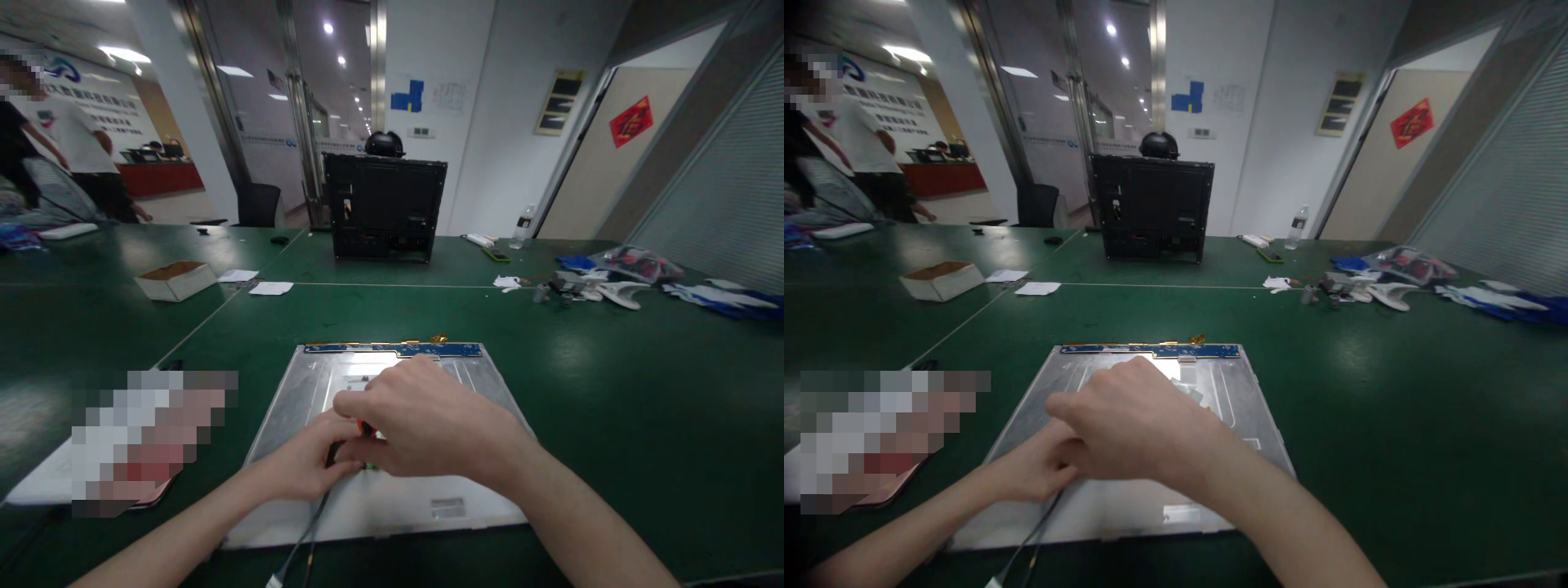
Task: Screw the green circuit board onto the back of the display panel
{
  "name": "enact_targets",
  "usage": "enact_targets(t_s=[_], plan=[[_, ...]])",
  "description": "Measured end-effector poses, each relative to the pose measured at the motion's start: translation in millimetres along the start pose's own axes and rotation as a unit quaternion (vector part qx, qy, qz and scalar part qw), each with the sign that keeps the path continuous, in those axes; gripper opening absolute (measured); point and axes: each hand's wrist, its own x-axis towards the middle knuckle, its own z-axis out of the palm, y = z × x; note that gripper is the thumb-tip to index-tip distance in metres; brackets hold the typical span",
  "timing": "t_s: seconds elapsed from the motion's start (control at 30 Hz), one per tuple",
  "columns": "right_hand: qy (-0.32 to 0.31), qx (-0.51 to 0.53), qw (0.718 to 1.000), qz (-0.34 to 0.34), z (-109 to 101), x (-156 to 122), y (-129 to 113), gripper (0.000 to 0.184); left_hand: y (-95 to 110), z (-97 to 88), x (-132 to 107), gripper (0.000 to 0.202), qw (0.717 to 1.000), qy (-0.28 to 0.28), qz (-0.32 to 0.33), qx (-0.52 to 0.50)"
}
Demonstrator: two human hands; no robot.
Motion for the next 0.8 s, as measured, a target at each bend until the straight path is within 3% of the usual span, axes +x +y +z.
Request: enact_targets(t_s=[0.23,0.5,0.63,0.8], plan=[[0.017,0.023,1.0,-0.009,0.3,0.1,-0.7,0.012,3.5,-1.5,-0.1,0.015,0.998,-0.015,0.001,-0.068],[0.006,-0.009,1.0,0.011,-0.5,1.8,0.4,0.014,2.5,-1.1,-0.6,0.014,0.998,0.003,-0.016,-0.06],[0.012,0.018,1.0,-0.012,-0.4,0.5,0.1,0.01,2.4,-0.3,-0.3,0.019,0.997,-0.007,-0.015,-0.073],[-0.001,0.013,1.0,-0.011,-1.1,-0.1,0.4,0.019,0.3,0.2,-0.5,0.016,0.998,-0.009,-0.015,-0.054]])
